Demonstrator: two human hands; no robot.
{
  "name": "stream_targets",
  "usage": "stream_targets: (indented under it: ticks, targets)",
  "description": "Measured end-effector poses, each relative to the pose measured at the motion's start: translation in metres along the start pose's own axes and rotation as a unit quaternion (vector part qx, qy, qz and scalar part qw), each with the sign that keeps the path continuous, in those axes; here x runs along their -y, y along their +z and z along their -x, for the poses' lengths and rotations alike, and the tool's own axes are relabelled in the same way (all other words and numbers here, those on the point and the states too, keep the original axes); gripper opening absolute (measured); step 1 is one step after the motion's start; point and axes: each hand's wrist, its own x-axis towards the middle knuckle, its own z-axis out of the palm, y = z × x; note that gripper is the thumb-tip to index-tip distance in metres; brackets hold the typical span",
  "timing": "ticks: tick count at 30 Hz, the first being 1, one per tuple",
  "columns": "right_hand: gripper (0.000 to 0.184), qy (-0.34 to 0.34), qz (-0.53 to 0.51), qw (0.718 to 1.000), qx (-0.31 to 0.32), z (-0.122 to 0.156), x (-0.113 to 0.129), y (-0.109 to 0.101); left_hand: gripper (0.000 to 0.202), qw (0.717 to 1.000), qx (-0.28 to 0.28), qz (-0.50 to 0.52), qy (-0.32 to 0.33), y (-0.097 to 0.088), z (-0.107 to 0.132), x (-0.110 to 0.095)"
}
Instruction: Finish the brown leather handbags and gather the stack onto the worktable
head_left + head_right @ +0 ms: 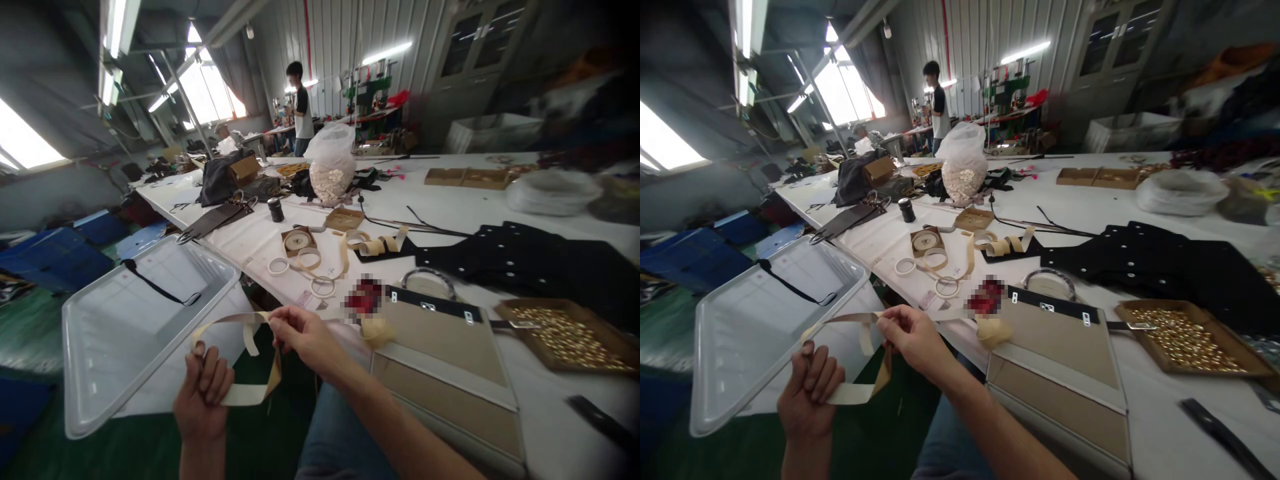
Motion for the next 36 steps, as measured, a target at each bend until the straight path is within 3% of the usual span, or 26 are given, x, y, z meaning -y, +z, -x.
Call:
stream_targets:
  ticks: [2, 4, 7, 10, 12, 14, 16, 19, 22, 25, 26, 28, 30, 31, 32, 34, 36]
  targets:
    - [0.060, 0.032, 0.135, 0.989, -0.052, 0.016, -0.019, 0.012, 0.010, 1.000, 0.010, 0.015, -0.005, 0.003, -0.002, 0.008]
    - [0.061, 0.056, 0.267, 0.958, -0.092, 0.032, -0.037, 0.024, 0.012, 0.999, 0.016, 0.033, 0.000, 0.003, -0.003, 0.013]
    - [0.063, 0.061, 0.356, 0.924, -0.127, 0.044, -0.064, 0.036, 0.015, 0.998, 0.013, 0.066, 0.004, 0.002, -0.003, 0.016]
    - [0.072, 0.094, 0.249, 0.956, -0.120, 0.037, -0.097, 0.038, 0.016, 0.993, 0.000, 0.120, -0.005, 0.005, 0.001, 0.020]
    - [0.091, 0.166, 0.083, 0.979, -0.089, 0.026, -0.118, 0.034, 0.016, 0.987, -0.003, 0.160, -0.011, 0.007, 0.006, 0.026]
    - [0.105, 0.203, -0.075, 0.974, -0.066, 0.013, -0.130, 0.028, 0.017, 0.980, -0.004, 0.196, -0.018, 0.006, 0.012, 0.032]
    - [0.098, 0.170, -0.163, 0.967, -0.094, 0.000, -0.129, 0.017, 0.018, 0.975, -0.001, 0.220, -0.032, -0.003, 0.019, 0.036]
    - [0.075, 0.062, -0.207, 0.954, -0.207, -0.016, -0.105, -0.008, 0.024, 0.976, 0.018, 0.205, -0.068, -0.030, 0.034, 0.034]
    - [0.060, -0.008, -0.230, 0.939, -0.257, -0.017, -0.072, -0.034, 0.028, 0.986, -0.029, 0.086, -0.139, -0.061, 0.046, 0.025]
    - [0.058, 0.013, -0.205, 0.955, -0.216, -0.002, -0.054, -0.044, 0.023, 0.960, -0.128, -0.113, -0.221, -0.081, 0.040, 0.021]
    - [0.058, 0.027, -0.192, 0.962, -0.195, 0.005, -0.052, -0.043, 0.029, 0.934, -0.153, -0.204, -0.250, -0.085, 0.034, 0.023]
    - [0.058, 0.042, -0.180, 0.970, -0.159, 0.018, -0.053, -0.038, 0.053, 0.844, -0.187, -0.425, -0.268, -0.086, 0.017, 0.030]
    - [0.058, 0.042, -0.187, 0.973, -0.127, 0.029, -0.056, -0.033, 0.069, 0.751, -0.189, -0.601, -0.200, -0.078, 0.000, 0.041]
    - [0.058, 0.034, -0.185, 0.976, -0.112, 0.033, -0.057, -0.032, 0.072, 0.729, -0.174, -0.644, -0.150, -0.071, -0.007, 0.047]
    - [0.057, 0.019, -0.170, 0.980, -0.097, 0.037, -0.057, -0.032, 0.075, 0.729, -0.150, -0.660, -0.103, -0.060, -0.012, 0.052]
    - [0.054, -0.026, -0.094, 0.993, -0.071, 0.043, -0.052, -0.035, 0.074, 0.770, -0.075, -0.630, -0.062, -0.031, -0.019, 0.063]
    - [0.050, -0.092, 0.019, 0.994, -0.048, 0.049, -0.044, -0.042, 0.068, 0.828, 0.035, -0.551, -0.102, 0.003, -0.020, 0.076]
